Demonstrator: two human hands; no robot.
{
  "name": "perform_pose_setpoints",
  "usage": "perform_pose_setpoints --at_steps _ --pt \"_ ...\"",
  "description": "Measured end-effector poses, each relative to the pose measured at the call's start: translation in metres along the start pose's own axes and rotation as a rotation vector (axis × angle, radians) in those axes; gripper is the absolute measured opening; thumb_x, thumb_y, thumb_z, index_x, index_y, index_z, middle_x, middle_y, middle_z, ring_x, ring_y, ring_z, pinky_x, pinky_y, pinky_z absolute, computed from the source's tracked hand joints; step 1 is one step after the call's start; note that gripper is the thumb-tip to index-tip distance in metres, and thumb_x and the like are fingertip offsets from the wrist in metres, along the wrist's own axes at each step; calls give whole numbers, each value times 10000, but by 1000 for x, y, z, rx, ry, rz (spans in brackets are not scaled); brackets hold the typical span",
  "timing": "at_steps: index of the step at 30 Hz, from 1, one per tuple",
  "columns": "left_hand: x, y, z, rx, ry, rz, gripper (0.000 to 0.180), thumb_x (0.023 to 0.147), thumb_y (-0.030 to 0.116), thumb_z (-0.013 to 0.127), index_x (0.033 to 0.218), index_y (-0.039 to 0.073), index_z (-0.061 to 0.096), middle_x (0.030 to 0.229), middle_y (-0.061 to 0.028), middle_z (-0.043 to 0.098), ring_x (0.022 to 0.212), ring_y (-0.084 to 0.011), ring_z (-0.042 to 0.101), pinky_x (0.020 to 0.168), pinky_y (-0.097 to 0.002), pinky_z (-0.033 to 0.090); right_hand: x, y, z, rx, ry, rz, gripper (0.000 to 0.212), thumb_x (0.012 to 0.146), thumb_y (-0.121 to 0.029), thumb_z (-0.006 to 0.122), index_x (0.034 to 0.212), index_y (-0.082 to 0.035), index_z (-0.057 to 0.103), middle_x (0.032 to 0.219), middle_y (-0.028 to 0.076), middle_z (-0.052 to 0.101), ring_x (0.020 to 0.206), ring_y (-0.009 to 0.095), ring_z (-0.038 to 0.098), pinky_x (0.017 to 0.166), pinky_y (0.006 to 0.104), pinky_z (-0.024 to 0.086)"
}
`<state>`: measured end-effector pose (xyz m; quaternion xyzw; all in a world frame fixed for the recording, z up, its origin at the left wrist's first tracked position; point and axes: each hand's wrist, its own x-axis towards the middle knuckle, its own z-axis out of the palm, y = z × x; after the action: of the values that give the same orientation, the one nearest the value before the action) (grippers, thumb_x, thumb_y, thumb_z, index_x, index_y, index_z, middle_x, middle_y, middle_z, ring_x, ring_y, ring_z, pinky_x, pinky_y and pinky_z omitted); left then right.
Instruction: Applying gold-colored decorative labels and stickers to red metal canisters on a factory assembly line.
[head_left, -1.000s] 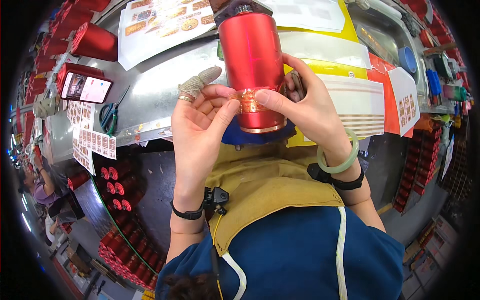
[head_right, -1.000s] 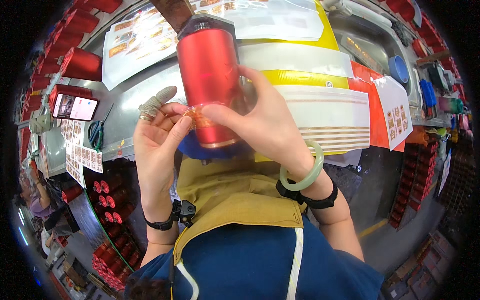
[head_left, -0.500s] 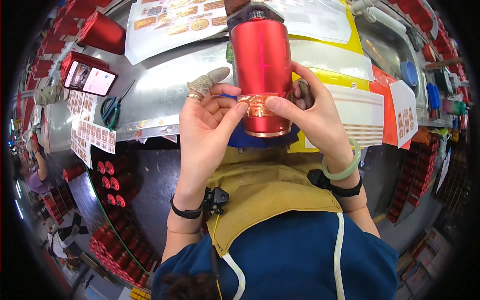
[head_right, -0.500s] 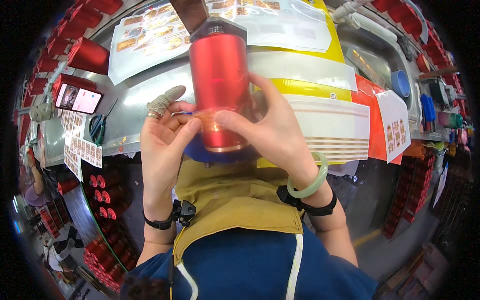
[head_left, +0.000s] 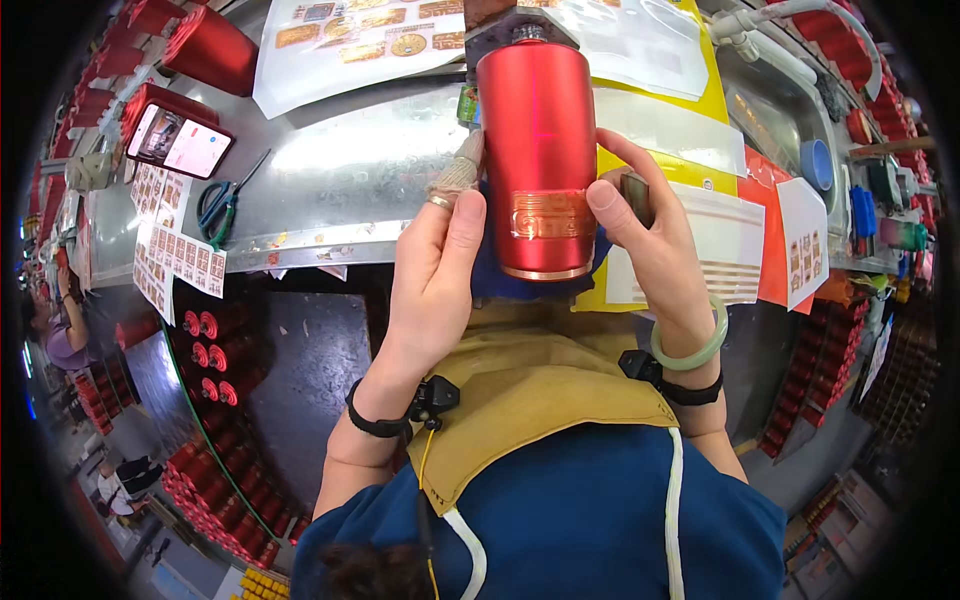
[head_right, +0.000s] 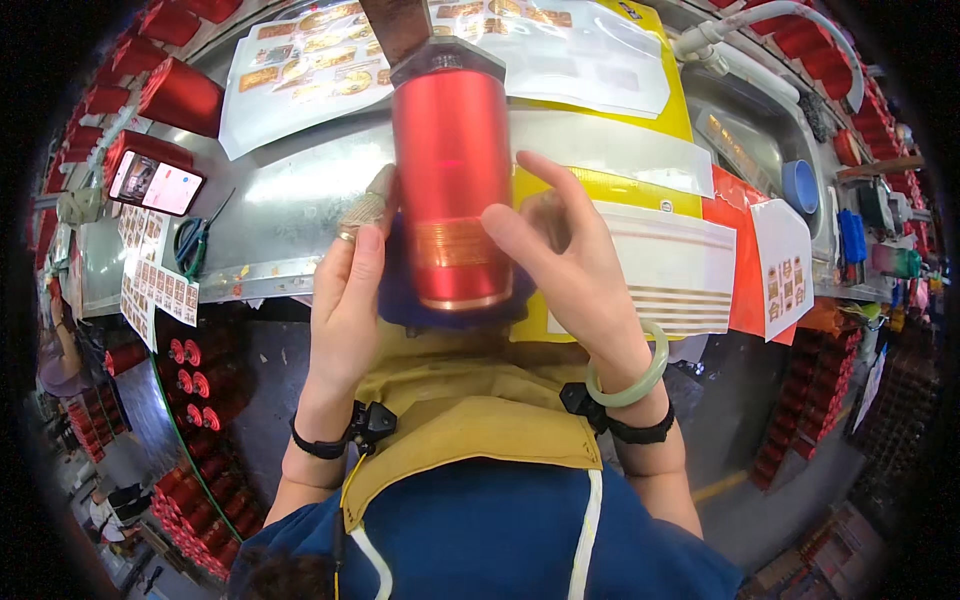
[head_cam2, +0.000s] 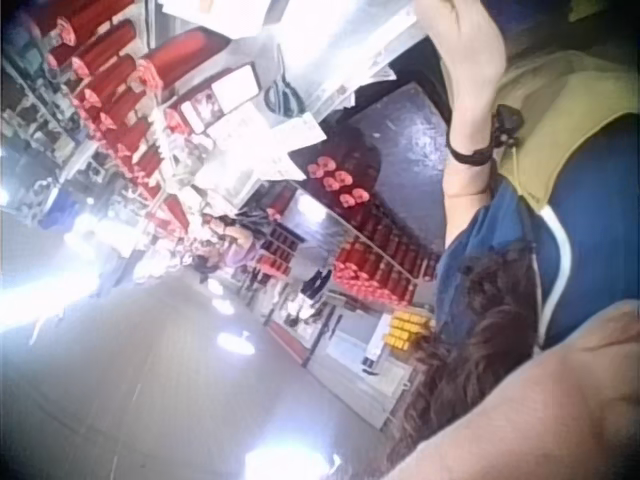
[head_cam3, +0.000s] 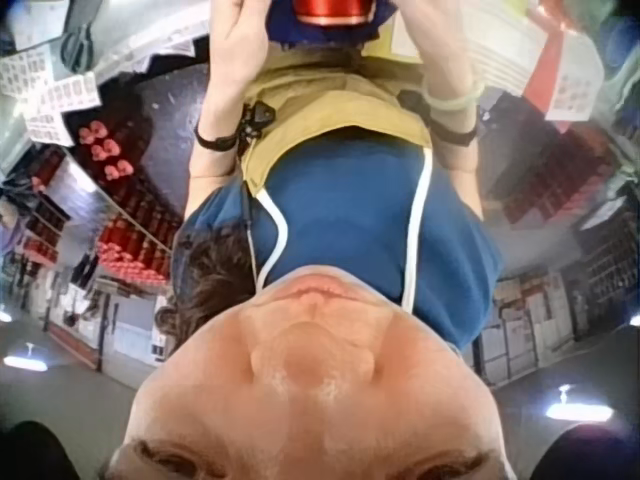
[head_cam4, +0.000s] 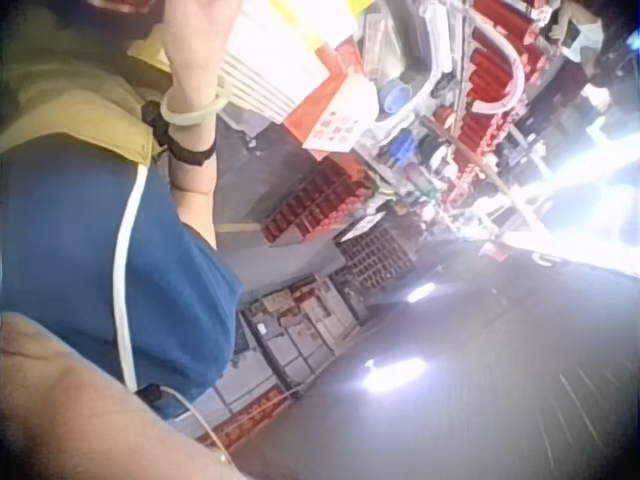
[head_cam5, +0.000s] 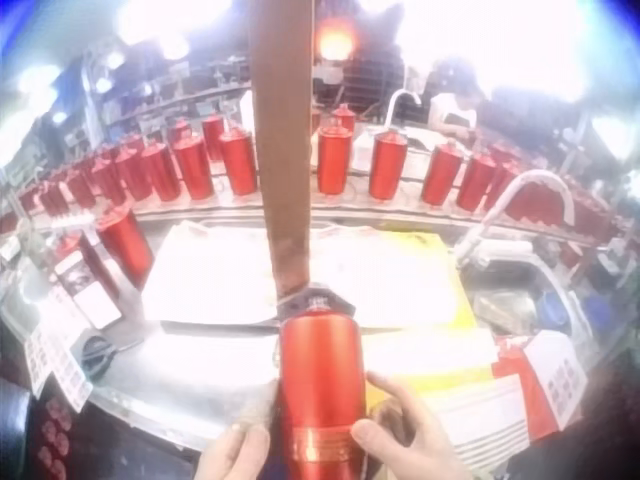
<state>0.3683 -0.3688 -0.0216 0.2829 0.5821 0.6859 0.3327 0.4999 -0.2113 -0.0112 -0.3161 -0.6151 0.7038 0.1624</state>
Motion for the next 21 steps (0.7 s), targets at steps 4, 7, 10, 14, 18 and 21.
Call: perform_pose_setpoints --at_steps 4,7,10,14,18,21 --pt "0 -2 11 -63 37 24 514 1125 189 449 1574 -39 348 1508 -138 511 1359 -201 505 1163 -355 383 1 -3 0 -12 -18 6 614 968 -190 761 1457 42 473 817 -72 501 760 19 463 681 206 380" --pt "3 -8 17 -173 51 10 562 1100 128 502 1599 -24 293 1529 -136 483 1369 -200 494 1162 -357 390 1 -1 4 -55 -32 -35 632 945 -177 783 1450 41 472 811 -58 531 743 24 476 662 213 388" --pt "4 -6 22 -205 73 -30 617 1074 81 546 1613 -11 259 1551 -140 451 1392 -204 474 1168 -365 389 2 8 3 -94 -75 -72 666 918 -150 804 1454 39 457 815 -36 570 734 33 500 648 217 401" --pt "5 -8 21 -230 60 7 631 1072 100 559 1608 -23 249 1560 -154 434 1402 -218 471 1165 -373 397 1 0 6 -46 -88 -51 698 910 -109 802 1473 43 419 869 5 624 784 65 573 683 227 455" --pt "7 -6 25 -135 80 19 652 1067 111 575 1602 -37 234 1547 -179 441 1397 -234 480 1156 -378 411 1 3 6 -24 -89 -44 695 911 -100 798 1473 44 415 894 18 634 806 75 589 699 234 471" --pt "6 -5 26 -190 72 -44 638 1065 42 530 1618 -29 222 1606 -156 384 1450 -213 420 1183 -364 365 1 4 5 -16 -87 -47 697 909 -97 798 1473 46 414 901 20 634 812 74 588 705 233 471"
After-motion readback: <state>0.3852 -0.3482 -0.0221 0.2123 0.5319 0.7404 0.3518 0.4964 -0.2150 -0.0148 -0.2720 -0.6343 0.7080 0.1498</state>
